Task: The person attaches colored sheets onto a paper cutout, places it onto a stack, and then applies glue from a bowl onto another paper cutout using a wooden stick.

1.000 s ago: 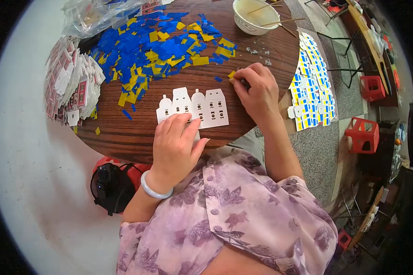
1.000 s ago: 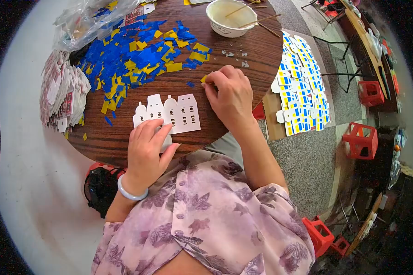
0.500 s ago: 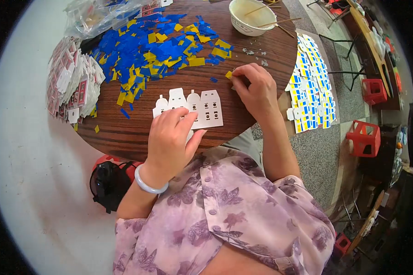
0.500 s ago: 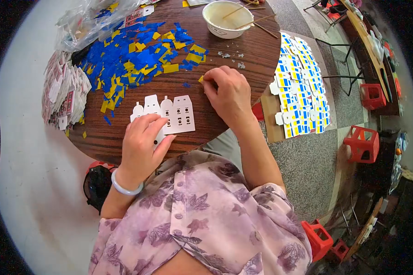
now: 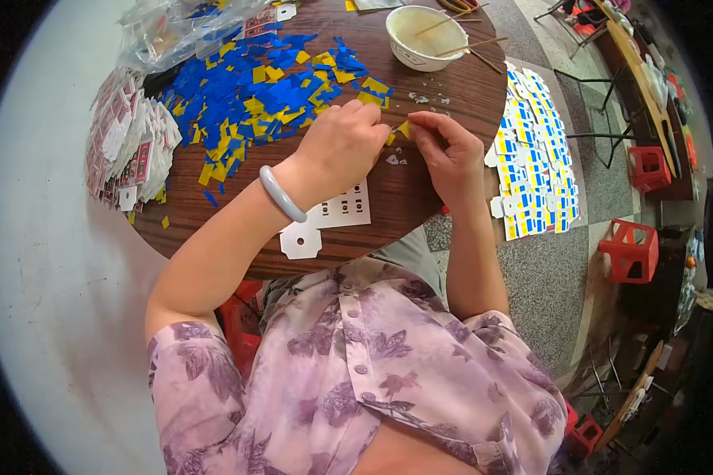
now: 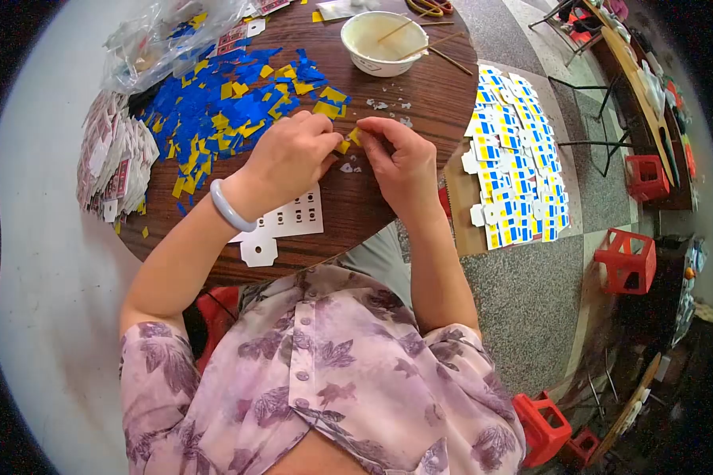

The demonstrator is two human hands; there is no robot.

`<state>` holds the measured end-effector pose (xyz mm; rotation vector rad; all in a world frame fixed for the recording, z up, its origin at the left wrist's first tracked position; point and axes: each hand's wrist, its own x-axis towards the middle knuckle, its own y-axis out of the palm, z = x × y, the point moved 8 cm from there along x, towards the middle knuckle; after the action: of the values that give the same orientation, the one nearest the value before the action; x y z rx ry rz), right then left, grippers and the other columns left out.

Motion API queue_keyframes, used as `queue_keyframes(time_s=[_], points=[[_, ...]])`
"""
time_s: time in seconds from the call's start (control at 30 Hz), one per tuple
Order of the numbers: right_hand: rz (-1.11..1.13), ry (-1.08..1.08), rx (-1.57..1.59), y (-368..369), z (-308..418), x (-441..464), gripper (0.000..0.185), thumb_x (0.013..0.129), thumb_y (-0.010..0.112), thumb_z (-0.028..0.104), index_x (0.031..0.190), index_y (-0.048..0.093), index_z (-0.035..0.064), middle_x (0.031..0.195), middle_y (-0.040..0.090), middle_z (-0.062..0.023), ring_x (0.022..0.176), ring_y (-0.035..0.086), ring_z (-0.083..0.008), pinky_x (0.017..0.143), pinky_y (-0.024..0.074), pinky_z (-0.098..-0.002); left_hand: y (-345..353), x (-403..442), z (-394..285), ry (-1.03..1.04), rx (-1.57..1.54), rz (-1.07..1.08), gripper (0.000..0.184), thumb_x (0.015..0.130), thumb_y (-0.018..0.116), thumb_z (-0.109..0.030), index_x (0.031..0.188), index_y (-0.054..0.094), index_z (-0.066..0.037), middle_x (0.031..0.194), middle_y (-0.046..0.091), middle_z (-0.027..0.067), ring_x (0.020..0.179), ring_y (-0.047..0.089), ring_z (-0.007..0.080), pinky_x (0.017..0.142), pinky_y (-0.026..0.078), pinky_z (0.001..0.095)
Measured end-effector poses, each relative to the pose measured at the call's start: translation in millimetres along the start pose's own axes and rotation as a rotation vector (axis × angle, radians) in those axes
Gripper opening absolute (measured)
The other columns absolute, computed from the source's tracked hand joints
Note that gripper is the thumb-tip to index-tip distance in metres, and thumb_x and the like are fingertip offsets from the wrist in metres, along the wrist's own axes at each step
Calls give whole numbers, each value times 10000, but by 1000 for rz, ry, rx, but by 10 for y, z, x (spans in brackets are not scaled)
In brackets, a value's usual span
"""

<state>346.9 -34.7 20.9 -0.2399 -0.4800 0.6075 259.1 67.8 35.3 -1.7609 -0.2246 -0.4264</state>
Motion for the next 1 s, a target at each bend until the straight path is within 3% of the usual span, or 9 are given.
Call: queue_keyframes(time_s=[0.13, 0.3, 0.6, 0.87, 1.0], points=[[9, -16, -42, -35, -75, 23, 125, 836, 634, 41, 951, 678, 21, 861, 688, -134, 761, 672, -208, 691, 516, -292, 49, 67, -101, 120, 187, 24, 18, 729, 602, -90, 727, 591, -77, 763, 553, 52, 771, 548, 218, 684, 436, 333], [56, -81, -114, 34, 3, 92, 139, 831, 604, 22, 953, 670, 27, 881, 670, -143, 793, 658, -294, 709, 518, -336, 38, 44, -61, 150, 263, 26, 55, 733, 581, -94, 685, 554, -97, 716, 519, 42, 750, 540, 208, 667, 423, 331], [121, -330, -233, 292, 230, 189, 178, 804, 591, -4, 955, 670, 46, 901, 637, -133, 802, 637, -319, 701, 516, -380, -127, -69, 184, 10, 159, -23, 44, 733, 587, -44, 736, 554, -74, 738, 527, 65, 751, 549, 246, 660, 435, 372], [170, -209, -231, 246, 160, 237, 149, 793, 635, 18, 936, 668, 40, 877, 631, -126, 781, 635, -310, 675, 514, -367, -142, -68, 371, -106, 38, -50, 200, 763, 556, 4, 948, 623, -30, 763, 592, 111, 741, 595, 290, 663, 484, 380], [102, -267, -140, 205, 162, 282, 163, 781, 641, -2, 939, 662, 30, 855, 635, -122, 756, 638, -291, 651, 511, -363, -147, -51, 437, -146, -47, -107, 182, 792, 562, 10, 961, 621, -25, 788, 610, 124, 748, 607, 304, 658, 496, 390]])
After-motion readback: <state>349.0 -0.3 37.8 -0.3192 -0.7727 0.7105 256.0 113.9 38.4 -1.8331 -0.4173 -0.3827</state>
